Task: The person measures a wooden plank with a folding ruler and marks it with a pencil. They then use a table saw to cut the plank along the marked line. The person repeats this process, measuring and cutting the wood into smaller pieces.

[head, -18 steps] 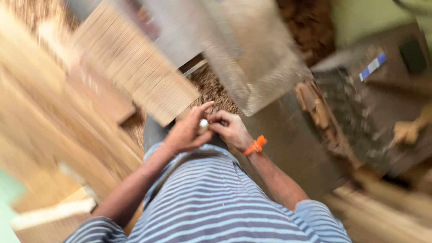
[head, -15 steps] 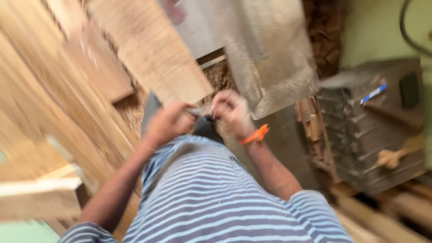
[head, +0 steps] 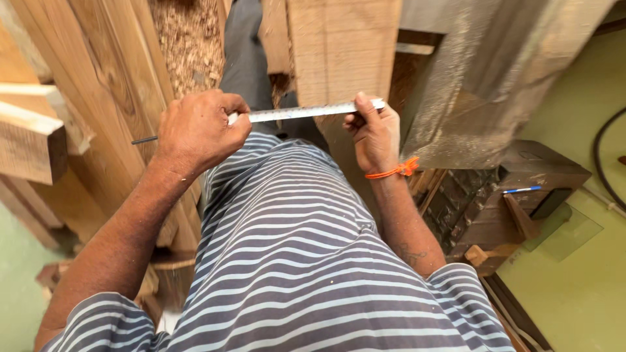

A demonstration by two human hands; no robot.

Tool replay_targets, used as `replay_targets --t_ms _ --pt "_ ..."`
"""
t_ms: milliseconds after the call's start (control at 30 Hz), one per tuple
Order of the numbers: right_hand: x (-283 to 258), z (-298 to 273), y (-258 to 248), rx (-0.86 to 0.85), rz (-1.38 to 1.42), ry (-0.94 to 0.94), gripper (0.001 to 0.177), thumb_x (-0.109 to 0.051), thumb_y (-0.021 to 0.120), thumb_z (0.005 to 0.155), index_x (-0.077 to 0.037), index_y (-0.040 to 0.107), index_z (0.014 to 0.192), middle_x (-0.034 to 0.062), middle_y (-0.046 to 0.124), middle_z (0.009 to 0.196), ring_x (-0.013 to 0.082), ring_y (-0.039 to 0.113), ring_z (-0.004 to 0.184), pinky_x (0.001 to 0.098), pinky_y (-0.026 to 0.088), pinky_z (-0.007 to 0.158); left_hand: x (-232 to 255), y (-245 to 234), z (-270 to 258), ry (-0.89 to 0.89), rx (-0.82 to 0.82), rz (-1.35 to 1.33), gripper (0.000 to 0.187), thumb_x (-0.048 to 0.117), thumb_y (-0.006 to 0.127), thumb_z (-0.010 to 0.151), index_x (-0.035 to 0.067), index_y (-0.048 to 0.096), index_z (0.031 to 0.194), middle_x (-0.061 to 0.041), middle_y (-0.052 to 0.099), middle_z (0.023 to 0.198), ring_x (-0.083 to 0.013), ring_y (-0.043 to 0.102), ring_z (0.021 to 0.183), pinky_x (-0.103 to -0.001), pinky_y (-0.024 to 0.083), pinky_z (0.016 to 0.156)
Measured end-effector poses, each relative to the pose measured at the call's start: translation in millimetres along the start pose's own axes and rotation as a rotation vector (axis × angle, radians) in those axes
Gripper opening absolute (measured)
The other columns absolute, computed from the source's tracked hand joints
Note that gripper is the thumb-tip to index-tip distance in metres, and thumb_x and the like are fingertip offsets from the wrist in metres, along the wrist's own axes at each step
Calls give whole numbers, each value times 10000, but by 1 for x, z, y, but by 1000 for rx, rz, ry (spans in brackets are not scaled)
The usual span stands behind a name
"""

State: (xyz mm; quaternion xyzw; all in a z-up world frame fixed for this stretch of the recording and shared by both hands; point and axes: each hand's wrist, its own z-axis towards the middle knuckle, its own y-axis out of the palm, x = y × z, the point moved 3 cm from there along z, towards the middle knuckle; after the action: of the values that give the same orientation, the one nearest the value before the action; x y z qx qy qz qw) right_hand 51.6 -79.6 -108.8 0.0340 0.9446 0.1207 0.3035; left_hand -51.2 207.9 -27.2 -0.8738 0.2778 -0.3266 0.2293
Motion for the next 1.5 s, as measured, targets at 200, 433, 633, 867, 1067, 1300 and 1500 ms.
replay_targets --t_ms 200,433,633,867,1067,1300,1500 --pt "7 7 -2 -13 -74 55 176 -166 763 988 -66 648 900 27 648 811 134 630 689 292 549 653 -19 4 -4 -6 1 -37 252 344 668 885 194 827 1011 -111 733 902 -355 707 825 -534 557 742" --pt "8 9 -11 34 -139 103 165 -182 749 994 -74 655 911 31 659 813 121 643 703 289 568 664 -35 14 -1 3 4 -25 235 334 702 885 193 831 1021 -93 696 844 -323 696 792 -520 551 693" --pt "10 12 -18 50 -160 118 180 -193 756 993 -73 651 910 40 666 819 122 653 718 290 574 673 -38 26 6 -31 -57 -1 235 349 700 917 195 824 1044 -68 691 829 -263 700 768 -489 560 669" --pt "12 15 -20 46 -164 137 177 -197 745 999 -60 655 931 41 667 827 122 656 729 291 583 689 -41 28 11 -39 -63 -15 233 349 721 898 192 827 1034 -70 690 827 -265 701 767 -489 561 668" --pt "14 16 -21 33 -173 123 179 -200 745 997 -67 646 930 46 668 833 125 656 737 294 584 697 -43 33 15 -26 -52 -21 233 354 724 903 191 825 1036 -72 688 836 -270 697 782 -491 559 671" --pt "24 13 -23 -3 -166 135 205 -234 760 984 -69 647 940 44 655 870 139 659 785 304 588 737 -39 49 20 4 -54 -73 222 362 722 920 201 827 1029 -81 656 800 -264 670 759 -488 532 647" --pt "28 9 -19 -34 -189 100 221 -234 764 975 -36 664 974 67 668 882 159 670 796 314 598 741 -27 71 29 -14 -70 -136 264 461 748 928 214 819 987 -46 604 756 -233 605 734 -472 492 578"
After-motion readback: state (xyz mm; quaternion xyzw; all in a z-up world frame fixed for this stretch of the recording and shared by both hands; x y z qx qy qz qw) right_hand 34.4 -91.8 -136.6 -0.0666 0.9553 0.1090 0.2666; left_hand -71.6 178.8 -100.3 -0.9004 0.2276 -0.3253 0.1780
